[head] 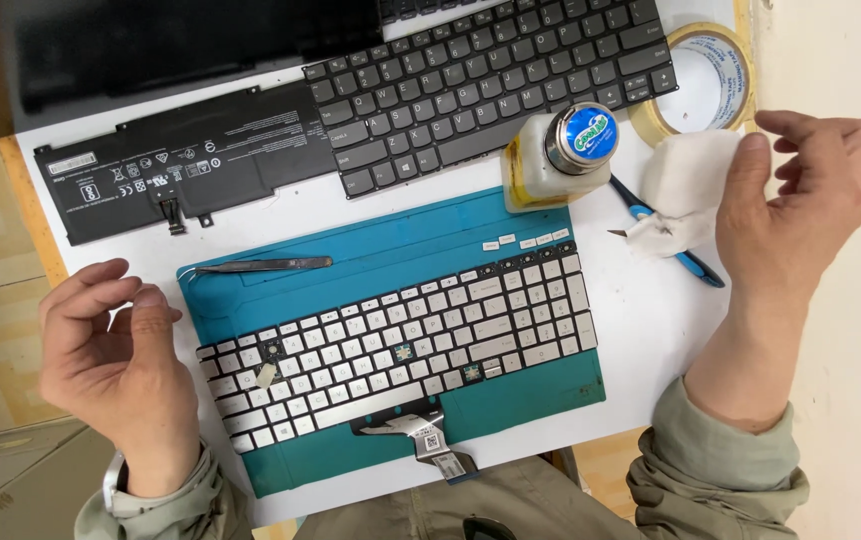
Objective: Cleaning and inspecting small laptop keyboard components using a toothbrush and cloth
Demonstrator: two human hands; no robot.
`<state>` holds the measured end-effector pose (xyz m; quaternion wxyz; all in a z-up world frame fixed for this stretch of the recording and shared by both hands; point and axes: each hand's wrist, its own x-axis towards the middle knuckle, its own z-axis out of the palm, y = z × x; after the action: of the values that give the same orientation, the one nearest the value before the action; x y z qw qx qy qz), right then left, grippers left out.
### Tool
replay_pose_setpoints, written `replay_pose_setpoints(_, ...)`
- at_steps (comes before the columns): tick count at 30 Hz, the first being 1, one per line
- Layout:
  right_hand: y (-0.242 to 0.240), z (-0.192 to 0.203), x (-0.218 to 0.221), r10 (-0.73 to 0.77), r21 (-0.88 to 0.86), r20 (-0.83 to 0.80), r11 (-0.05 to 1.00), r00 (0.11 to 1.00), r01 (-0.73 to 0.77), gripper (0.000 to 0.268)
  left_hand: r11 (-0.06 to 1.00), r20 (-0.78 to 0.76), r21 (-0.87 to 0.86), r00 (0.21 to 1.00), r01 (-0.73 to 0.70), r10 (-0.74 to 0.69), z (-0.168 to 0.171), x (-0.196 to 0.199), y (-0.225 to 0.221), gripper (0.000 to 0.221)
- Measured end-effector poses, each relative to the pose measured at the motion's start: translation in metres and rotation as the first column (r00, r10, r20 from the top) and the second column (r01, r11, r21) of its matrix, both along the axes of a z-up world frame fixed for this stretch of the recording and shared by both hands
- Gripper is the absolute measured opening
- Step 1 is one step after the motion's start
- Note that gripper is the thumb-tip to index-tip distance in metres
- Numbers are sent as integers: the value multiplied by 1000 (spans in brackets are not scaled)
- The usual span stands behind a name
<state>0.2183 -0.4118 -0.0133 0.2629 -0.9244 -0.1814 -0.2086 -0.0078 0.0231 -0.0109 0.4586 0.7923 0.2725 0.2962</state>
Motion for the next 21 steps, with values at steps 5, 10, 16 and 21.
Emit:
replay_pose_setpoints(5, 48, 29, -39, 289, 54, -43, 956, 956, -287, 20, 999, 27, 38, 1000, 10, -11, 1, 2, -3, 17)
replay_pose_setpoints(10, 101, 20, -57, 568, -253, -67, 786, 821, -564, 4, 1000, 49, 17, 999, 17, -18, 2, 6, -5, 17)
replay_pose_setpoints(16, 109, -5, -54, 515, -506, -73, 719, 854, -477, 5, 999, 46, 33, 999, 15, -17, 8, 7, -9, 18)
replay_pose_setpoints(21, 115, -7, -51, 484, -545, -131, 693, 865, -471, 21, 1000, 42, -4, 999, 25, -25, 9, 7, -12, 17)
